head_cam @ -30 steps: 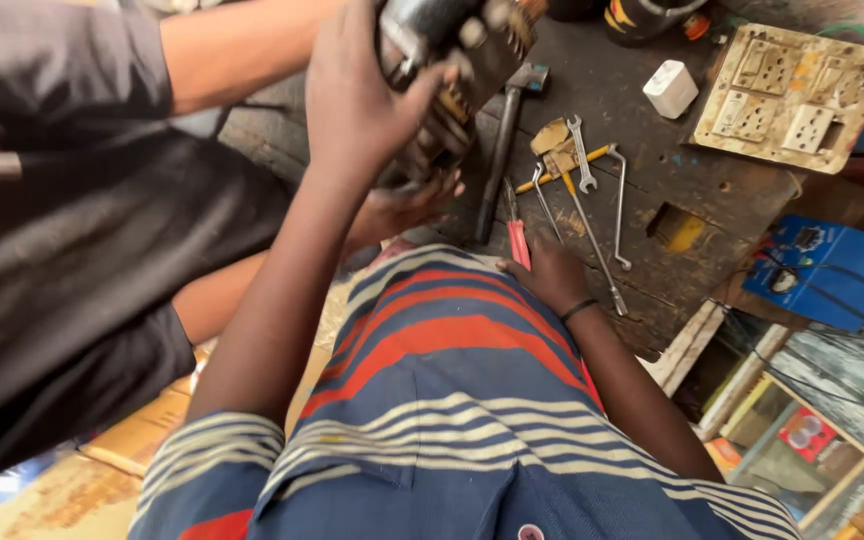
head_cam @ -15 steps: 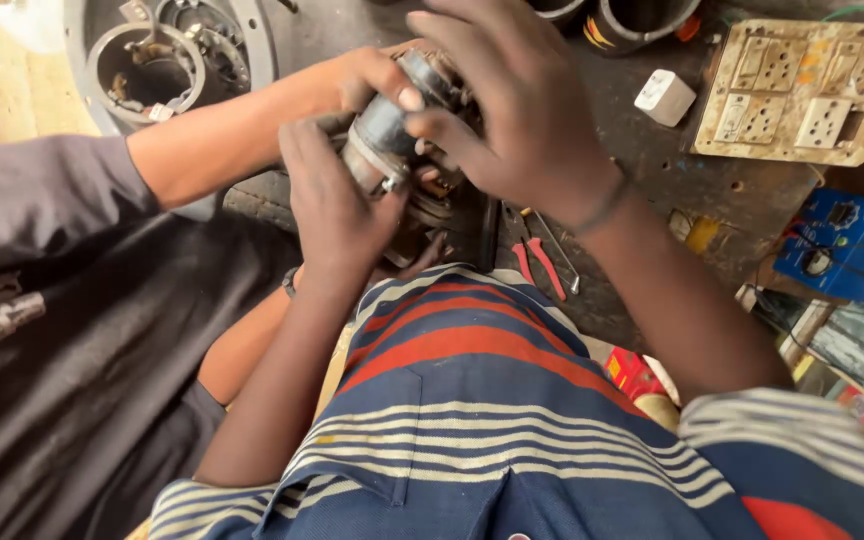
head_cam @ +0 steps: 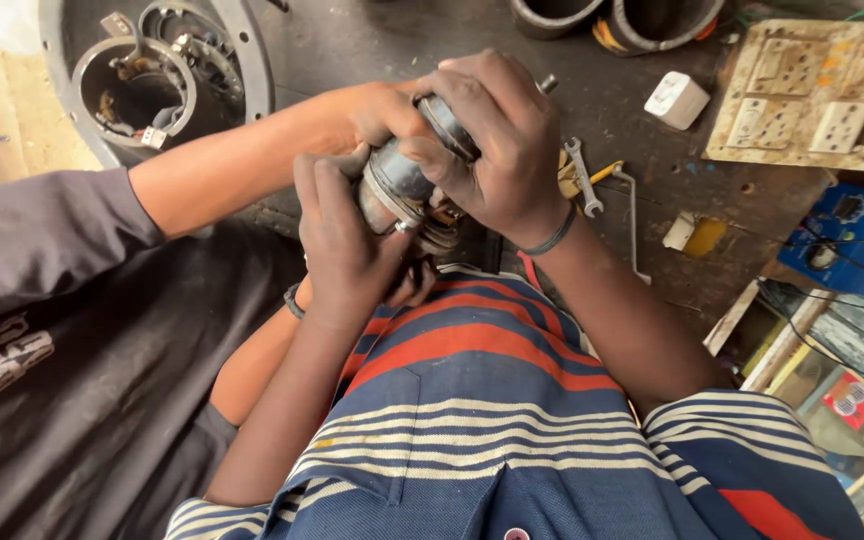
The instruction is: Disassembling and inspecting a motorcycle starter motor on a workbench using various tools.
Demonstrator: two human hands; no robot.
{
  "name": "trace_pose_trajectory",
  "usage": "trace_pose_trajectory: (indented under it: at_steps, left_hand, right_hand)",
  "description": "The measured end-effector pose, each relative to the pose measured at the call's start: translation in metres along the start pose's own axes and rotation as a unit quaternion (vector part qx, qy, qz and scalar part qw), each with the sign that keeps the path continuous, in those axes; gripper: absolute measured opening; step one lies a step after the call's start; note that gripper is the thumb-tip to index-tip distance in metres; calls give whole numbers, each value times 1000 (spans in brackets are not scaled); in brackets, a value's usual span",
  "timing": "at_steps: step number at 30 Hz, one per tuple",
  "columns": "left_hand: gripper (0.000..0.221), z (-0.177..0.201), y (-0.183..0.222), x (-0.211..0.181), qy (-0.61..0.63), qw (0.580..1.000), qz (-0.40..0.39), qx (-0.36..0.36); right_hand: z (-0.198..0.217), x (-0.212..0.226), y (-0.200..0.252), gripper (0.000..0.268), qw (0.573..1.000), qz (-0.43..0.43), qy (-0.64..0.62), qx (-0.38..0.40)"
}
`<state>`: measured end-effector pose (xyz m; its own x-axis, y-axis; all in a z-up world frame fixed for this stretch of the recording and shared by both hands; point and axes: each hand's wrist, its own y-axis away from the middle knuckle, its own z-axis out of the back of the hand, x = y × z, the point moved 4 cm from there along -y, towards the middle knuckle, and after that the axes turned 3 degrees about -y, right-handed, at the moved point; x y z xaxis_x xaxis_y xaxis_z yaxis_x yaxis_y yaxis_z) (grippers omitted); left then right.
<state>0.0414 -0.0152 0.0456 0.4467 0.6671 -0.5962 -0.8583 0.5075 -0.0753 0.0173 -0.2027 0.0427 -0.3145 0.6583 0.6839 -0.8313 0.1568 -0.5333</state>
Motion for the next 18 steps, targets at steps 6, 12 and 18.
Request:
trace_pose_trajectory:
  at_steps: [6,12,18]
  left_hand:
    - [72,9,6,-16,62,998,-7,-15]
    - [83,9,31,-15,84,993,24,-84]
    - [87,3,64,-16,163,980,54,-103]
  right_hand:
    - [0,33,5,44,993,-106,-27,-46]
    - [-37,25,32,83,972,-171,-150,-51]
    - [-49,13,14,77,959,-157,-232,50]
